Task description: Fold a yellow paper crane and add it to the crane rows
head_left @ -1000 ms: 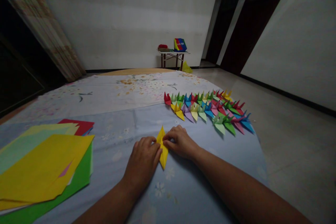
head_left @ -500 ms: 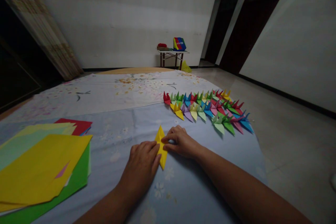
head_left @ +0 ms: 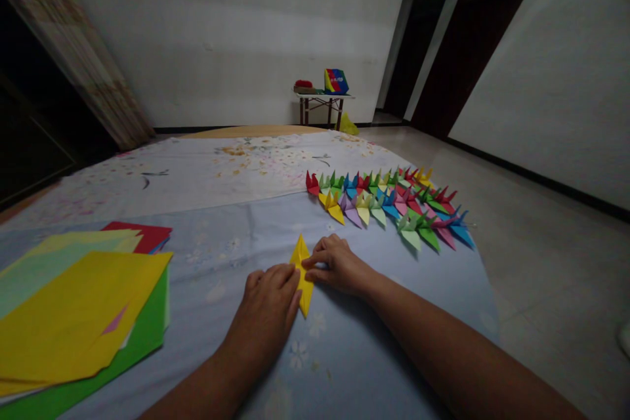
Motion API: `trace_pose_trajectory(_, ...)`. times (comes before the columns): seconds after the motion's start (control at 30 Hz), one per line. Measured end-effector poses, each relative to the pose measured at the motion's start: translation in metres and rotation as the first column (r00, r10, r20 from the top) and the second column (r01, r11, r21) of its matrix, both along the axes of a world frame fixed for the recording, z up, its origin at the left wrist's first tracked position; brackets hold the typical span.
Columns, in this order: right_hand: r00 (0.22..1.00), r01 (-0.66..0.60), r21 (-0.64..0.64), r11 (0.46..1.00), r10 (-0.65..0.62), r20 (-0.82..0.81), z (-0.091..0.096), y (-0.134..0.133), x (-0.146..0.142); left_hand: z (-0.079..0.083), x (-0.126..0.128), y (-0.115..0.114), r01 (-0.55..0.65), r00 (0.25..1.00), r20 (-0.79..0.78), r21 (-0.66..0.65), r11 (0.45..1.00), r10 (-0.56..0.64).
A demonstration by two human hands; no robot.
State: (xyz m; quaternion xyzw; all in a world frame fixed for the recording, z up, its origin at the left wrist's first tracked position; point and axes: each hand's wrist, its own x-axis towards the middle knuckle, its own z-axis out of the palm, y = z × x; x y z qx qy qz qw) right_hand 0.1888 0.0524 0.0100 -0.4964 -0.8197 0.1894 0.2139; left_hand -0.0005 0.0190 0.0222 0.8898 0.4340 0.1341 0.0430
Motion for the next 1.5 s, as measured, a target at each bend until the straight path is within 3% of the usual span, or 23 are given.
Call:
trace_pose_trajectory(0.63, 1.0, 0.012, -0.004, 1.0, -0.012, 0.018, 0.001, 0.001, -0.002, -0.002, 0.002, 0.001, 0.004, 1.0, 0.028, -0.026, 1.0, -0.004)
trace_pose_trajectory(1.13, 0.999, 0.011, -0.019, 1.0, -0.01, 0.036, 0.004, 0.0, 0.0, -0.003, -0.005, 0.002, 0.074, 0.997, 0.004, -0.045, 0.996, -0.074)
trace_pose_trajectory(1.5, 1.0, -0.001, -0.013, 1.0, 0.002, 0.028, 0.001, 0.002, 0.001, -0.007, -0.007, 0.002, 0.047, 0.997, -0.055, -0.05, 0.998, -0.049)
